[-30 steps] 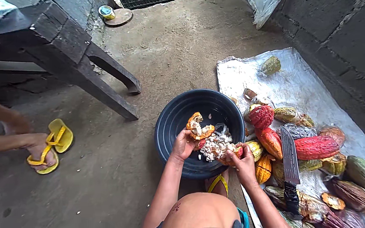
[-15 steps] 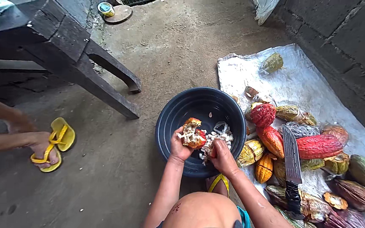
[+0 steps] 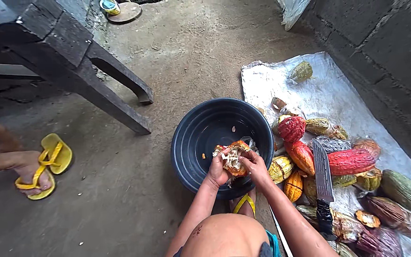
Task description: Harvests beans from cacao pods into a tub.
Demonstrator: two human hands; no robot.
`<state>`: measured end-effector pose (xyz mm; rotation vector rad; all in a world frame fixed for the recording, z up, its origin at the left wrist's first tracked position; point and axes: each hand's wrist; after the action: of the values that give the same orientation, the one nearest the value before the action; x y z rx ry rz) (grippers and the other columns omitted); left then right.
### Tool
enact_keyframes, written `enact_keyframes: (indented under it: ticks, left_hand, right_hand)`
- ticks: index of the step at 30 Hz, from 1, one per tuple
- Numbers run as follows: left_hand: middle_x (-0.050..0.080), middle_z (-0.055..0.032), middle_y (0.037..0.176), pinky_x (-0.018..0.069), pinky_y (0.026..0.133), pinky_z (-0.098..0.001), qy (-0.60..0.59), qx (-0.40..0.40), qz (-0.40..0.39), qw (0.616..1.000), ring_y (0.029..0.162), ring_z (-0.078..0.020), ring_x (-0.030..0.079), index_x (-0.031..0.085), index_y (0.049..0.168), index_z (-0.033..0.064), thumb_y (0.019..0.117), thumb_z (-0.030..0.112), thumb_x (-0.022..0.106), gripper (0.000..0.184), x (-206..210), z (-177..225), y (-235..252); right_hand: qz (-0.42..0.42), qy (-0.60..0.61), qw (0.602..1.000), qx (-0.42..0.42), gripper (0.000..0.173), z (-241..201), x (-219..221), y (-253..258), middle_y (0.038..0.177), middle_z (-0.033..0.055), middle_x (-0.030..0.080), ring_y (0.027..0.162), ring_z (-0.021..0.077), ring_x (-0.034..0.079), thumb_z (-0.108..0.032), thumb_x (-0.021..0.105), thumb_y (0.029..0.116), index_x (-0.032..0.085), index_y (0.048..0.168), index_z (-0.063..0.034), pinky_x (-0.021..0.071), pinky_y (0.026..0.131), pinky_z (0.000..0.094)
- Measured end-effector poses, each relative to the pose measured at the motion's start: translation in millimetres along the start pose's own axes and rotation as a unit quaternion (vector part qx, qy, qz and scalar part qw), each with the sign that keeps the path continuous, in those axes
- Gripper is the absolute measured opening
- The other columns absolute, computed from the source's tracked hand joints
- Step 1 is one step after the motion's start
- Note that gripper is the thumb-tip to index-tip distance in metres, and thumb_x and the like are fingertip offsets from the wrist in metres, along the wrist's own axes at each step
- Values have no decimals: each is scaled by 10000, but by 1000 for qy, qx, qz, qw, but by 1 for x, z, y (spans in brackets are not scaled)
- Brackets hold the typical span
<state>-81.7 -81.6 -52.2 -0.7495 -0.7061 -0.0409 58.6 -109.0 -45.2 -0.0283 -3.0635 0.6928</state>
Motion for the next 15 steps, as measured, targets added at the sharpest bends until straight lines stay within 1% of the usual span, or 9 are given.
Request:
enact_keyframes:
  ticks: [1,2,3,4,6,7,10,12,15]
  left_hand:
    - [713,-120,950,609,790,-414,3,-7,-3,1000,880,-226,717,580,1119,55,1105,300,186,464,1,-1,0]
    - [713,-119,944,610,788,-408,6,-10,-5,1000,873,-223,718,579,1124,52,1110,305,188,466,2,-2,0]
    - [711,-115,935,612,782,-399,14,-12,-3,1000,863,-218,718,579,1127,50,1114,307,194,464,4,-4,-1]
    - [710,-114,933,612,780,-394,23,-13,0,1000,860,-214,718,579,1130,47,1117,307,199,461,6,-5,-1]
    - [712,-114,941,612,789,-390,46,-10,5,999,869,-211,718,582,1142,39,1125,308,211,459,8,-6,-1]
    - [712,-108,940,612,789,-381,67,-7,9,998,870,-202,718,585,1145,39,1127,311,222,454,8,-7,-1]
    - [703,-88,956,600,812,-350,145,17,4,989,889,-171,705,575,1180,33,1134,308,216,455,8,-6,-1]
    - [692,-86,982,595,815,-345,174,42,12,984,903,-162,695,563,1215,27,1133,296,225,440,7,-5,-1]
    - [673,-96,1033,579,848,-335,212,66,24,975,939,-149,678,539,1276,6,1135,276,231,433,10,-1,-2]
  right_hand:
    - [18,6,1000,12,250,2,0,2,1021,126,666,906,156,644,-154,635,982,609,1137,41,525,820,347]
    - [27,15,999,23,359,3,-1,3,1050,146,653,919,181,643,-159,681,954,559,1219,50,531,829,365]
    - [33,28,999,27,451,5,-1,4,1061,149,648,917,183,649,-154,710,924,515,1278,46,539,828,360]
    - [36,45,998,24,491,7,-1,5,1058,145,657,910,170,662,-138,722,910,498,1309,41,551,827,339]
    - [43,70,997,-1,478,8,-1,5,1058,147,685,910,148,684,-90,717,894,523,1309,46,568,832,313]
    - [52,62,997,-12,471,8,0,6,1053,143,695,913,147,690,-83,712,871,549,1295,40,572,832,320]
    - [61,12,998,-13,482,3,2,8,1046,135,701,939,175,689,-79,688,812,586,1275,8,566,833,381]
    - [52,-21,998,-9,490,-3,3,10,1052,137,704,953,189,692,-63,696,801,589,1275,-2,565,845,404]
    - [75,-55,995,-17,466,-7,7,12,1021,127,713,947,200,693,-94,715,790,615,1239,-13,553,843,433]
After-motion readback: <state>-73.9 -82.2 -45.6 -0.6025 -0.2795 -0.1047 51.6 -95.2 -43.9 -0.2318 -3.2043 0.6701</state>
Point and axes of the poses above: each hand's wrist, its own y-axis towards the middle knuckle, its own x-axis out of the palm, z = x × y
